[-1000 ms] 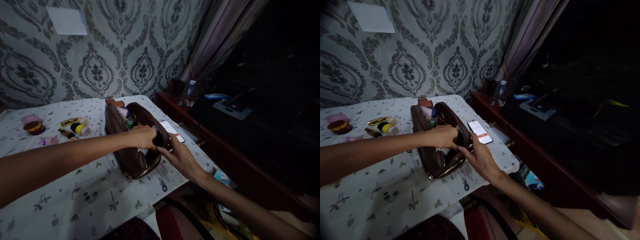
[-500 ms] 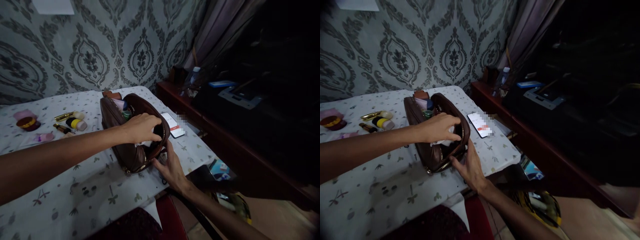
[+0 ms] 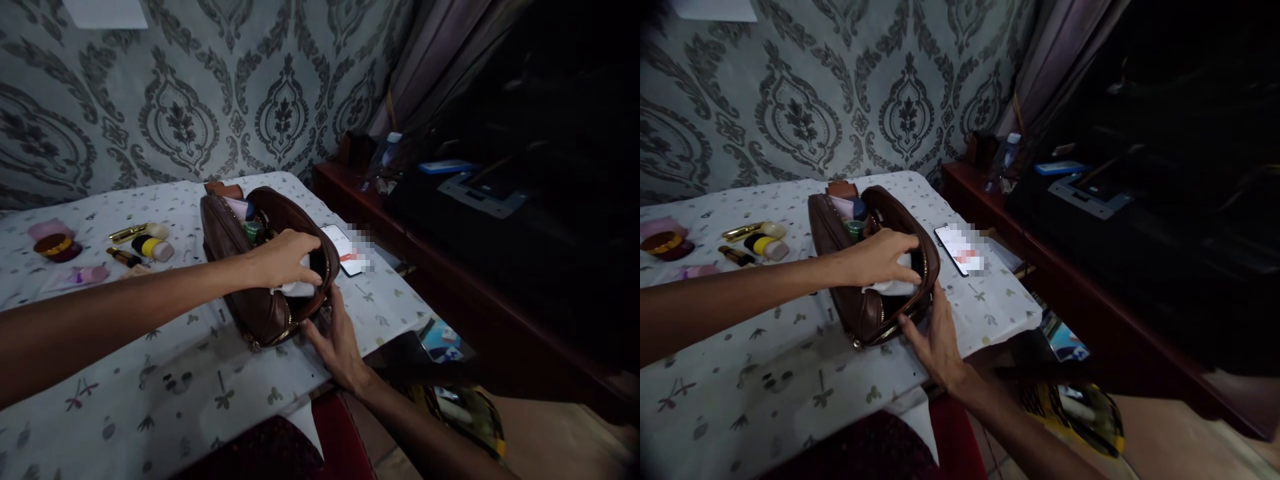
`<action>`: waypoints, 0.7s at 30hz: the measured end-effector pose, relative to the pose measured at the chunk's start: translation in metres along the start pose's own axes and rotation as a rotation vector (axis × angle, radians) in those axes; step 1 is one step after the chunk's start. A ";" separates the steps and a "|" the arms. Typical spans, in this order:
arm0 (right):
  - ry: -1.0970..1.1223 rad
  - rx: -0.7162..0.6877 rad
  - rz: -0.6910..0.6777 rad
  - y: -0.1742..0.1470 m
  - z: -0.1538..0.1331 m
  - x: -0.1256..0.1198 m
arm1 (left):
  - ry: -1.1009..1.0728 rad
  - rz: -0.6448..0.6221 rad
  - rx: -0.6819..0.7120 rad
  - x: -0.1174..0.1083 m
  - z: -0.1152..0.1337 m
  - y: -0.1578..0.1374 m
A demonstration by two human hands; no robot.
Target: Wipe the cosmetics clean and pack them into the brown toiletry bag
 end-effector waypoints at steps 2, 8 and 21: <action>0.042 0.009 -0.023 0.001 -0.005 -0.006 | 0.016 -0.040 0.003 0.000 0.000 0.002; 0.090 0.027 -0.026 0.018 -0.023 -0.037 | 0.031 0.125 0.066 -0.035 0.018 -0.023; -0.684 0.067 -0.419 0.109 -0.067 -0.063 | -0.041 0.465 -0.334 0.018 -0.042 -0.181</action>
Point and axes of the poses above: each hand's wrist, its own y-axis towards the middle knuckle, its own x-axis out of the palm, z = x × y, the point moved 2 cm from there along y, towards the middle knuckle, and after that the axes turned 9 degrees about -z, right-handed, at the moved point
